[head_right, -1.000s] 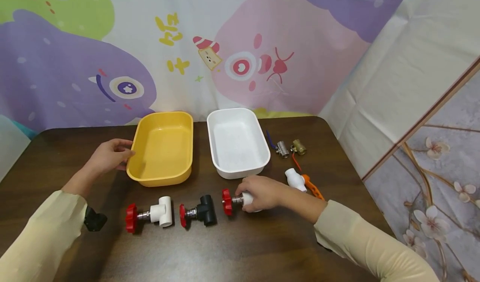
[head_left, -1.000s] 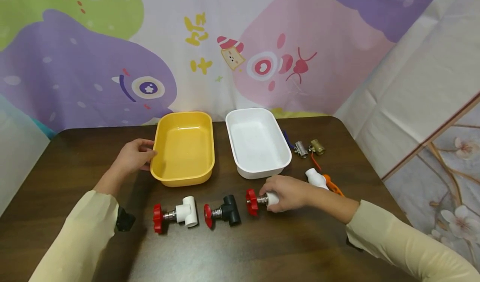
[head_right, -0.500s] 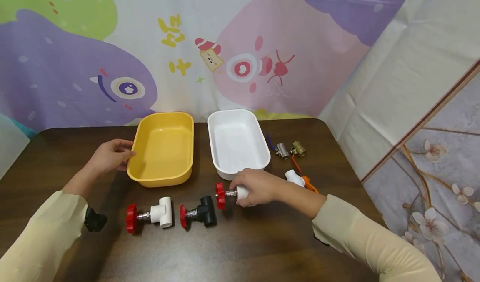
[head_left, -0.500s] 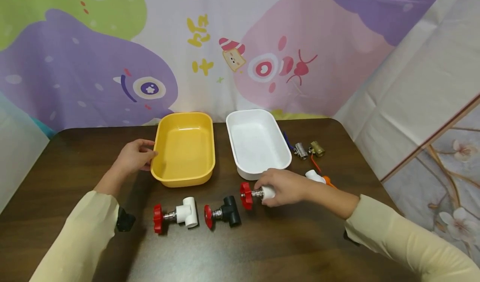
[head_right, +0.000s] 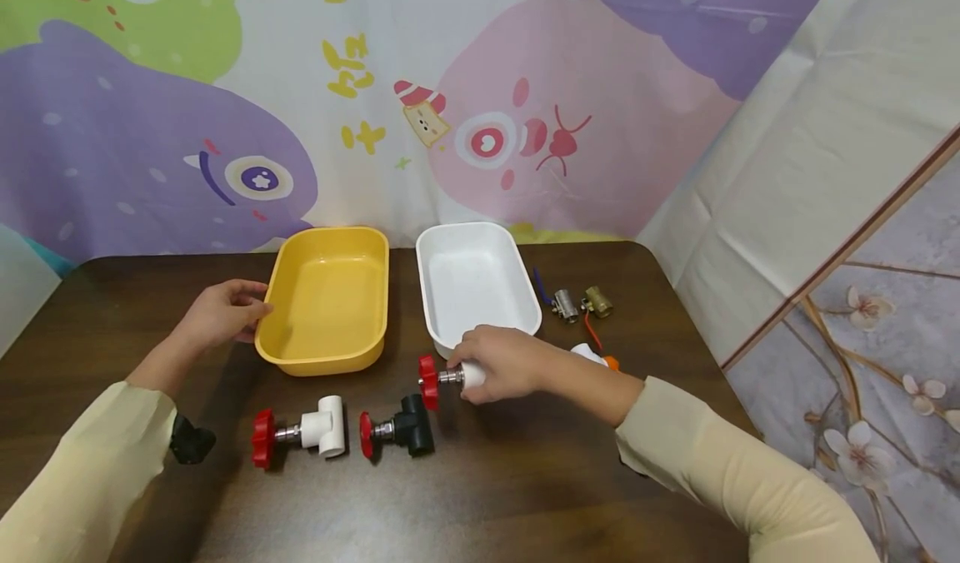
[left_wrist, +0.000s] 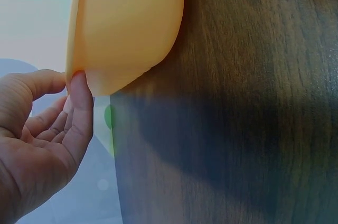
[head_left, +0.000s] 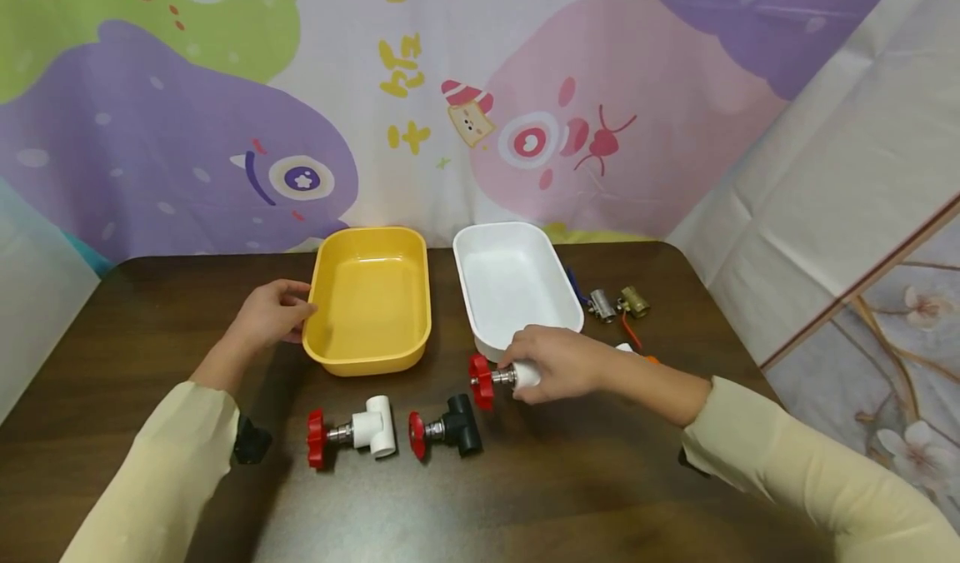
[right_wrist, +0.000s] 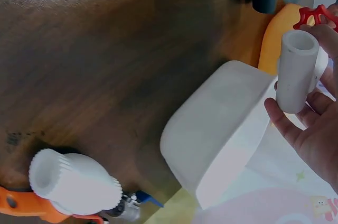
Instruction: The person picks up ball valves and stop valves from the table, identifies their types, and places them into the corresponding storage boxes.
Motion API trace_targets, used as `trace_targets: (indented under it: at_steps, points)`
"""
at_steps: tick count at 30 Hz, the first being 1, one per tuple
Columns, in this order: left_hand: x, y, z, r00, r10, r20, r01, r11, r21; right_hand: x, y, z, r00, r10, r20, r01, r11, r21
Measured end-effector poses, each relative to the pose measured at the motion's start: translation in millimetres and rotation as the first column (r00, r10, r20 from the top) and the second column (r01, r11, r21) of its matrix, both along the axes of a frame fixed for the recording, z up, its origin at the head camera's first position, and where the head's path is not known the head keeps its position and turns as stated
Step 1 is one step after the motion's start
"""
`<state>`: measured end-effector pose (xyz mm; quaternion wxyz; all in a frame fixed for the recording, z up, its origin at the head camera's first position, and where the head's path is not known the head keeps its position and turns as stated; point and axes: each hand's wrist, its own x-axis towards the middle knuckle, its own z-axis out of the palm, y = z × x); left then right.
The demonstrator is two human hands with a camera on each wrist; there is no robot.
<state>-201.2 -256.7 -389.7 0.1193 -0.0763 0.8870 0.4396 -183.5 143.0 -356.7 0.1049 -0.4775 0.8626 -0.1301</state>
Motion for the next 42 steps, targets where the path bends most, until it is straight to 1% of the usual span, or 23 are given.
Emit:
trace_targets:
  at_steps: [4, 11, 14, 18, 27, 32, 37, 42]
  points:
    - [-1.3, 0, 0.3, 1.000, 0.004, 0.001, -0.004, 1.000, 0.000, -4.1, -4, 5.5, 0.999, 0.021, -0.042, -0.022, 1.000, -0.009]
    - [-2.9, 0, 1.1, 1.000, 0.004, 0.001, -0.004, 1.000, 0.005, -10.5, -13, 15.2, 0.997, 0.041, -0.063, -0.042, 0.999, -0.008]
    - [-3.3, 0, 0.3, 1.000, 0.007, -0.001, -0.007, 1.000, 0.004, -12.7, -17, 17.1, 0.995, 0.062, -0.076, -0.063, 0.998, -0.011]
    - [-3.5, 0, -1.4, 1.000, 0.007, -0.008, -0.007, 1.000, 0.011, -15.1, -21, 18.8, 0.994, 0.071, -0.082, -0.072, 0.997, -0.010]
    - [-2.1, 0, -0.4, 1.000, 0.010, -0.006, -0.010, 1.000, 0.008, -20.6, -29, 23.9, 0.992, 0.081, -0.096, -0.084, 0.996, -0.025]
    - [-2.5, -2, -2.7, 1.000, -0.001, -0.002, 0.001, 1.000, 0.020, -22.9, -33, 26.9, 0.989, 0.085, -0.121, -0.090, 0.995, -0.041]
    - [-2.4, -2, -4.9, 1.000, -0.003, -0.004, 0.004, 1.000, 0.031, -25.6, -38, 26.7, 0.988, 0.086, -0.127, -0.095, 0.994, -0.062]
    - [-1.6, -2, -4.4, 1.000, -0.004, -0.007, 0.005, 1.000, 0.030, -27.3, -44, 28.0, 0.988, 0.080, -0.131, -0.088, 0.995, -0.055]
